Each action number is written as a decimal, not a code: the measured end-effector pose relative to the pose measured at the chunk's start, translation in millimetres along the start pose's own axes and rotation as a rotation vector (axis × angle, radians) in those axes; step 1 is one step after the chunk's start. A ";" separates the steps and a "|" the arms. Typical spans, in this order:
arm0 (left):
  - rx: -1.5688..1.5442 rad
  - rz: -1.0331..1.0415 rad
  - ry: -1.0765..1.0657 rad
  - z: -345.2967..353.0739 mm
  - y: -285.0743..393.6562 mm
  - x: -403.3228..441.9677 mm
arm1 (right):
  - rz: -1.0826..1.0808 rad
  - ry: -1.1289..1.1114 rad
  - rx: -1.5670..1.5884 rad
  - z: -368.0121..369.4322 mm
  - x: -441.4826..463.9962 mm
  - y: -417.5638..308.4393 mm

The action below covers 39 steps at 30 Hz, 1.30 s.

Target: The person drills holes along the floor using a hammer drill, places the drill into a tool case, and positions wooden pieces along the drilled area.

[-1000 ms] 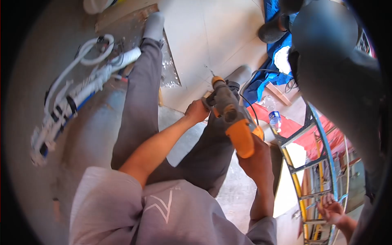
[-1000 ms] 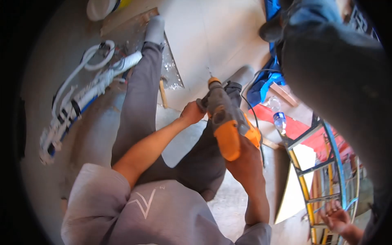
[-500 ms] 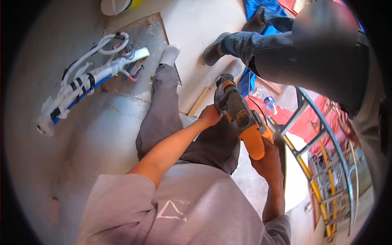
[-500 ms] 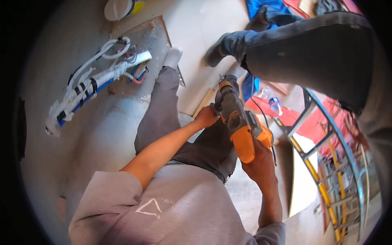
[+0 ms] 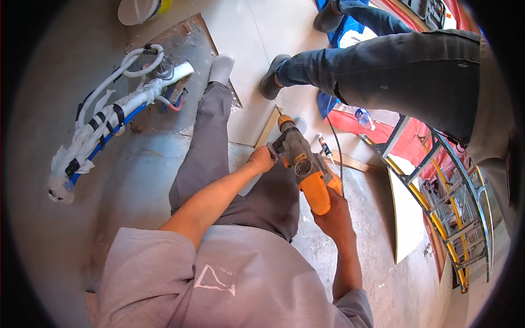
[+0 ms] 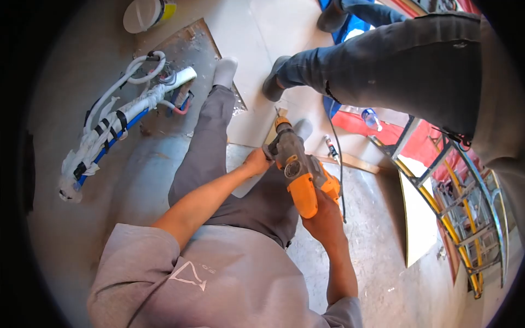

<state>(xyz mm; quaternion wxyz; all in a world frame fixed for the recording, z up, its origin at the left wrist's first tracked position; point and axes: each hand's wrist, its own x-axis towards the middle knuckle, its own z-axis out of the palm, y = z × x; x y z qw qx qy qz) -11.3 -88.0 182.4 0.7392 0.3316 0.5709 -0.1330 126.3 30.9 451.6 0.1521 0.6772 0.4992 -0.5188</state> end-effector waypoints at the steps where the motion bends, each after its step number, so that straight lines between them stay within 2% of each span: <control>1: 0.024 -0.040 -0.022 2.0 -4.8 7.6 | 0.009 0.004 0.020 7.3 3.6 7.8; 5: 0.092 -0.062 -0.041 36.5 -41.9 42.5 | -0.043 -0.025 -0.003 40.0 10.7 67.5; 11: 0.326 0.141 -0.147 58.2 -75.2 71.6 | -0.165 0.005 -0.092 72.2 0.1 144.7; 14: 0.533 0.081 -0.146 62.3 -71.2 71.8 | -0.142 0.035 -0.055 74.7 -7.0 168.6; 21: 0.374 0.103 0.062 109.7 -59.2 68.9 | -0.211 0.179 -0.026 90.0 -26.0 241.5; 27: 0.477 0.028 -0.007 136.3 -68.0 92.0 | -0.233 0.220 -0.007 109.1 -12.6 283.5; 33: 0.213 0.049 0.057 159.9 -56.5 116.1 | -0.183 0.246 -0.004 134.9 14.0 304.5; 36: 0.367 0.087 0.119 159.3 -71.1 137.7 | -0.160 0.224 0.042 142.1 31.2 313.1; 39: 0.174 0.065 0.145 155.5 -86.7 159.1 | -0.150 0.247 0.057 155.6 48.6 318.4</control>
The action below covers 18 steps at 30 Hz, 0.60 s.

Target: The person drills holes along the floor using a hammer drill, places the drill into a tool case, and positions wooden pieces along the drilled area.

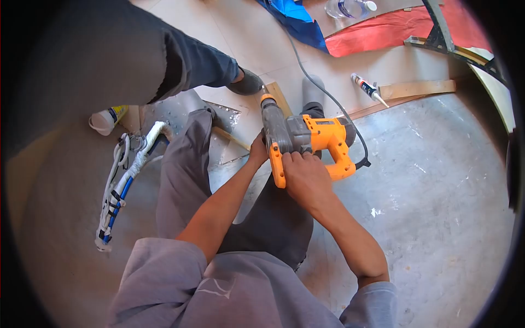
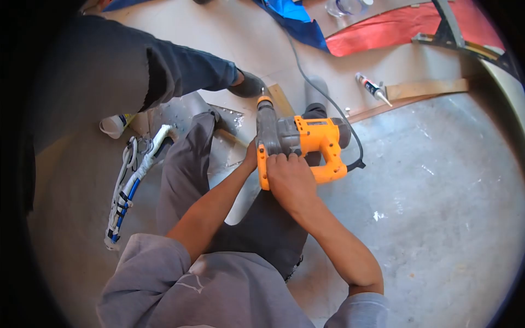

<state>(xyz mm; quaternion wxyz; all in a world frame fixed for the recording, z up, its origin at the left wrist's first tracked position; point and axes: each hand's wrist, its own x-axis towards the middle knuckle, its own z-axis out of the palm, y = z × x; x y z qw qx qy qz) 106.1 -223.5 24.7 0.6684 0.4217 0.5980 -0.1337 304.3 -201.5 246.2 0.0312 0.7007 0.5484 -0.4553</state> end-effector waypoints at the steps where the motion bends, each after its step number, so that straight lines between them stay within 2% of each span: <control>1: -0.051 -0.001 -0.015 1.9 -17.4 10.5 | 0.004 0.006 0.004 4.6 3.7 3.0; 5: -0.150 0.039 -0.062 7.6 -102.9 58.7 | 0.000 0.028 0.007 19.5 17.9 13.8; 7: -0.109 0.033 -0.087 7.4 -100.3 59.1 | 0.024 0.021 0.000 20.7 22.1 16.8; 9: -0.028 -0.031 -0.115 2.5 -61.2 45.0 | 0.022 0.047 -0.023 27.2 30.2 18.5; 12: 0.010 0.060 -0.069 6.6 -68.6 46.2 | -0.001 0.126 -0.071 33.6 37.1 21.5; 16: 0.052 -0.087 -0.063 4.7 -68.5 56.5 | 0.019 0.126 -0.063 35.5 37.2 22.1; 18: 0.004 -0.079 -0.047 3.0 -77.6 66.4 | 0.020 0.124 -0.061 42.4 42.9 21.7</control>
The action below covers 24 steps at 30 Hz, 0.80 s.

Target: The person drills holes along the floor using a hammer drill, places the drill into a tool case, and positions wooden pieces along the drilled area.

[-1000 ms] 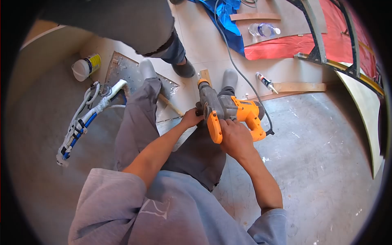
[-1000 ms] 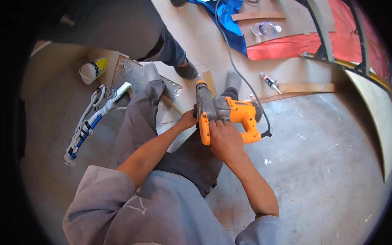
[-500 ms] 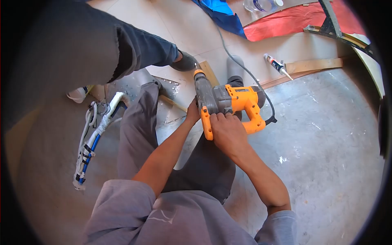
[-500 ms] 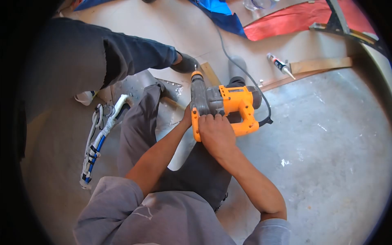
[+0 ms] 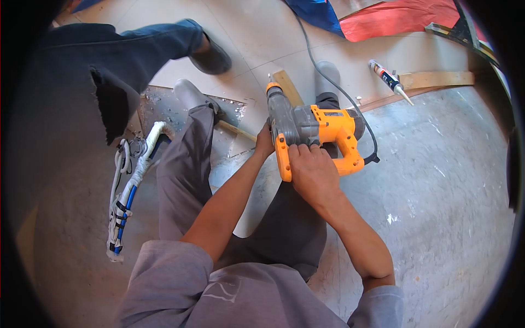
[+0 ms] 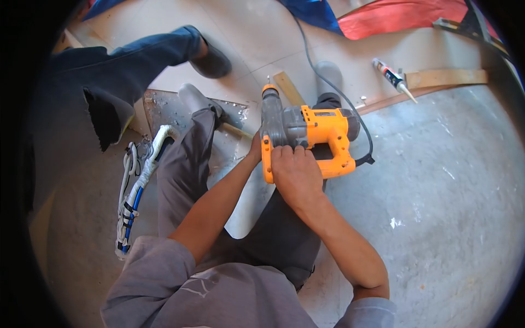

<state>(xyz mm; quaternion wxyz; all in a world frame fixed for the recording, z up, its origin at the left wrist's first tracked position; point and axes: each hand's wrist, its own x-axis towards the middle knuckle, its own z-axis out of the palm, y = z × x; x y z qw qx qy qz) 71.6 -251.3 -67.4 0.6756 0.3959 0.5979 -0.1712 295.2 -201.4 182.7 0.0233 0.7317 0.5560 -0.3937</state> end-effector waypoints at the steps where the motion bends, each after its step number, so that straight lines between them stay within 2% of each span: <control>1: -0.018 0.008 0.005 -0.6 -4.6 4.9 | 0.000 0.002 -0.001 3.7 2.5 -0.6; 5: -0.160 0.009 -0.011 -5.9 -43.7 37.7 | 0.005 -0.002 -0.019 17.4 18.7 -5.8; 7: -0.212 -0.012 -0.007 -10.8 -41.2 41.9 | -0.001 -0.007 -0.020 22.6 25.5 -8.0; 11: -0.121 -0.004 -0.002 -19.4 -4.1 28.6 | 0.003 -0.011 -0.013 21.7 28.9 -12.4; 21: 0.175 0.120 0.048 -32.6 25.5 21.1 | 0.019 -0.067 -0.010 23.8 44.8 -22.1; 24: 0.194 0.027 0.024 -38.1 48.7 14.1 | 0.026 -0.069 -0.007 22.9 47.0 -23.7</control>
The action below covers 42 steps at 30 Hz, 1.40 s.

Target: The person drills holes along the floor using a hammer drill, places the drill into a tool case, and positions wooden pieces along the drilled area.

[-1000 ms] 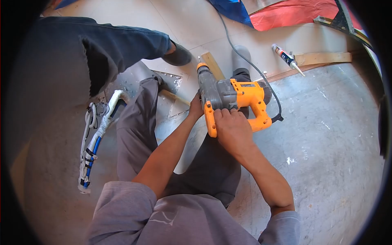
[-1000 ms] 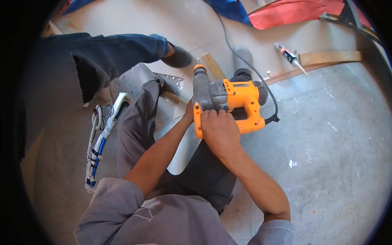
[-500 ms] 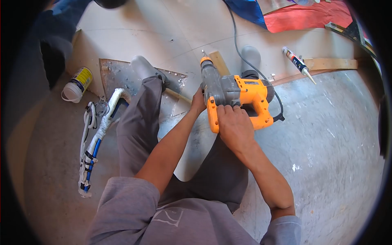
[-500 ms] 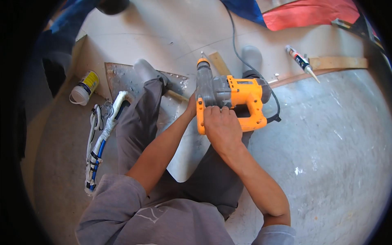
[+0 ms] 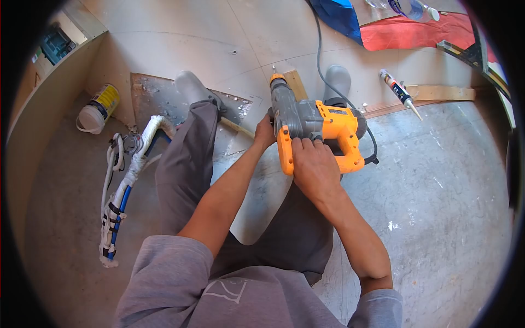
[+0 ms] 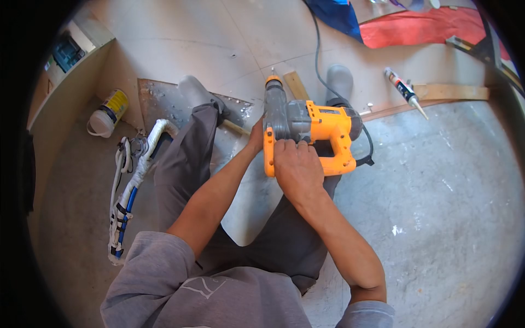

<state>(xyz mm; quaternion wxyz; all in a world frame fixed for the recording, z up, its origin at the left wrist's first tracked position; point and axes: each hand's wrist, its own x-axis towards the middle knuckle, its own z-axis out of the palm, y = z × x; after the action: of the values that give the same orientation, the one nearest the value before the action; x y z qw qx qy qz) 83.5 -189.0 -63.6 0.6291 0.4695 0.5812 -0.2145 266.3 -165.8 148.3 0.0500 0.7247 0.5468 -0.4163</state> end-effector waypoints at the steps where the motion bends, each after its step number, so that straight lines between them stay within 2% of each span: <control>1: 0.016 0.023 -0.003 0.3 -3.4 1.8 | 0.004 0.004 0.008 1.0 1.6 0.1; 6: 0.060 0.123 -0.005 -2.3 -5.7 6.2 | 0.015 -0.010 -0.007 1.9 5.0 -3.4; 12: 0.051 0.017 -0.022 -5.2 -3.3 8.4 | 0.030 -0.013 0.007 1.2 4.5 -2.7; 18: 0.002 0.085 -0.005 -1.0 -21.5 13.7 | 0.050 -0.018 0.018 2.4 10.9 -12.0; 22: -0.353 0.007 -0.047 11.3 -39.4 23.2 | 0.083 -0.060 0.042 -2.4 16.9 -18.6; 26: -0.444 -0.105 -0.068 18.8 -47.3 26.9 | 0.107 -0.087 0.058 -6.2 22.2 -18.6; 30: -0.373 -0.063 -0.049 33.7 -58.1 30.6 | 0.073 -0.084 0.079 -9.9 18.7 -14.0; 32: -0.237 0.075 -0.005 20.8 -23.3 4.2 | 0.054 -0.077 0.045 -11.9 12.5 -12.7; 35: -0.051 0.066 0.010 9.2 13.7 -21.8 | 0.044 -0.111 0.022 -14.9 1.5 -14.5; 42: -0.060 0.107 0.070 15.9 2.2 -14.0 | 0.037 -0.119 0.031 -15.6 3.1 -12.2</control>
<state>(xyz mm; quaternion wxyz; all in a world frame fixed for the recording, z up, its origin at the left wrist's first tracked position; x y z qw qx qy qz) 90.5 -205.3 -51.7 0.6325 0.4883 0.5831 -0.1465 264.8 -150.4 161.0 0.0789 0.7092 0.5229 -0.4663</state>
